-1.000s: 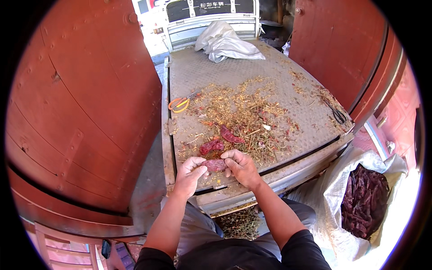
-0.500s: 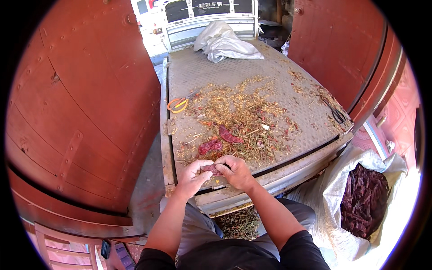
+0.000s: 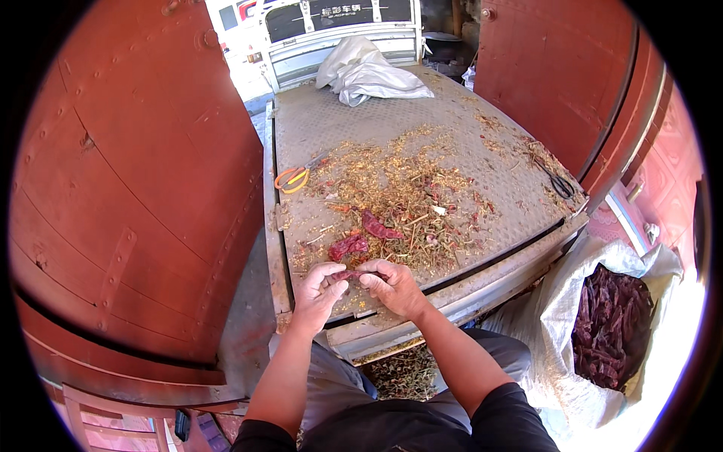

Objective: The person sorts dried red chilies on the flatbed of a truck, picking them up by hand and separating them from straw debris. The person places the sorted chilies into a large white sack positioned on the ground beside the truck.

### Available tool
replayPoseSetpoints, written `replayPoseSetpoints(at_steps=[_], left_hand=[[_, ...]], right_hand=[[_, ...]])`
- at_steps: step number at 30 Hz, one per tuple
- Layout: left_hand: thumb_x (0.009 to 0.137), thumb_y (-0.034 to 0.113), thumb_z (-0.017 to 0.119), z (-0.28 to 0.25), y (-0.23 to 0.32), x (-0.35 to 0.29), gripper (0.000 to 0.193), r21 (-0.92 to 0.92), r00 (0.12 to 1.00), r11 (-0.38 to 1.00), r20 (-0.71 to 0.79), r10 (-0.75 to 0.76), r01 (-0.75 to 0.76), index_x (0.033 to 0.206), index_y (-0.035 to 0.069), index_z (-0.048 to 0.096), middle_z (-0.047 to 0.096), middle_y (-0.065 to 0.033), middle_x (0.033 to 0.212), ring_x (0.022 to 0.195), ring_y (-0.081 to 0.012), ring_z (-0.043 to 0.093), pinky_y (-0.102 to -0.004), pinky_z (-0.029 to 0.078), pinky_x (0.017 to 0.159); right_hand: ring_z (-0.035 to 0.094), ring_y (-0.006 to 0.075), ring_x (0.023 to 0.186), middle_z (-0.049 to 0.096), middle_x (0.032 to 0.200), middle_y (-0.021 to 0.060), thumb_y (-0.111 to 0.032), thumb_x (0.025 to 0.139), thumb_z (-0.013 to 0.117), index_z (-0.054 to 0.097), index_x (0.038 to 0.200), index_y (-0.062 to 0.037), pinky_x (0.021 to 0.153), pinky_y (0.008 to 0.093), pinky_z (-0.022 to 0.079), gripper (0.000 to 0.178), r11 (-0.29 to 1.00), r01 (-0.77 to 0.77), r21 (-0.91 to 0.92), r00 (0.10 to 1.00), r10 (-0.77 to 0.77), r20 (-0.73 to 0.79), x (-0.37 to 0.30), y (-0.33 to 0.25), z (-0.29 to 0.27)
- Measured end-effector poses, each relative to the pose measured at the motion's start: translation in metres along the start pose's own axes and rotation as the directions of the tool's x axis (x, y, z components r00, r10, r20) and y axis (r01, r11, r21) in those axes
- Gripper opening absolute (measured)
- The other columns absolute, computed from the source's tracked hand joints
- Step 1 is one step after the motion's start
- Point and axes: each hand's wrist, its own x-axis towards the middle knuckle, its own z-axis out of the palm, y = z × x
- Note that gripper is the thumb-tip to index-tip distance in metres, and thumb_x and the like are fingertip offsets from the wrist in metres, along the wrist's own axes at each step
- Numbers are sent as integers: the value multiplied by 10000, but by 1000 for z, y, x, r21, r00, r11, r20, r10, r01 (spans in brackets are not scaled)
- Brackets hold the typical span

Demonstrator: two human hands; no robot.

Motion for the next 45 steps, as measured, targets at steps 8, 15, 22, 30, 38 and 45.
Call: replayPoseSetpoints(at_steps=[8, 15, 22, 30, 38, 45], left_hand=[[1032, 202, 615, -6, -6, 2, 200, -5, 998, 999, 52, -41, 41, 1125, 26, 601, 685, -55, 985, 832, -112, 627, -259, 495, 723], [1025, 177, 623, -6, -3, 0, 312, -139, 998, 990, -52, -24, 16, 1291, 20, 580, 670, -39, 966, 814, -96, 617, -257, 496, 743], [935, -2, 697, 1, 5, -3, 400, -42, 998, 997, -7, -65, 65, 1313, -1, 566, 671, -60, 1078, 929, -106, 642, -275, 544, 863], [939, 13, 698, -4, -2, 0, 354, -29, 997, 997, -19, -79, 78, 1269, -6, 570, 666, -74, 1073, 867, -114, 646, -276, 561, 777], [942, 44, 713, 0, -3, -3, 352, 53, 996, 995, -30, -78, 80, 1268, 7, 586, 679, -55, 1063, 905, -103, 644, -268, 550, 791], [946, 53, 719, 3, 2, -2, 356, 87, 997, 994, 42, -68, 64, 1271, -8, 586, 677, -55, 1099, 977, -94, 632, -266, 530, 847]], right_hand=[[570, 88, 724, 622, 797, 15, -285, 1023, 643, 699, 1011, -30, 665, 269, 486, 262, 999, -14, 43, 1000, 12, 26, 1, 4, 0], [588, 76, 702, 629, 829, -16, -211, 1003, 674, 661, 1070, -39, 655, 257, 500, 185, 984, -26, 179, 1000, 28, -8, 1, 12, -2], [580, 59, 667, 618, 809, -30, -190, 1015, 656, 636, 1006, -64, 628, 234, 485, 128, 972, -95, 214, 988, 118, -100, 3, 7, -5], [606, 66, 704, 639, 873, -9, -189, 1012, 657, 655, 1053, -53, 637, 241, 501, 141, 979, -22, 204, 979, 62, -192, 4, 1, -5], [530, 373, 1283, 593, 1362, 180, -379, 898, 703, 594, 1322, -57, 1082, 500, 405, 543, 557, -155, -816, 876, -304, -374, 38, 1, -90], [424, 368, 1422, 501, 1503, 178, -656, 829, 682, 549, 1440, -204, 1172, 654, 246, 772, 424, -325, -845, 933, -4, -361, 87, 15, -97]])
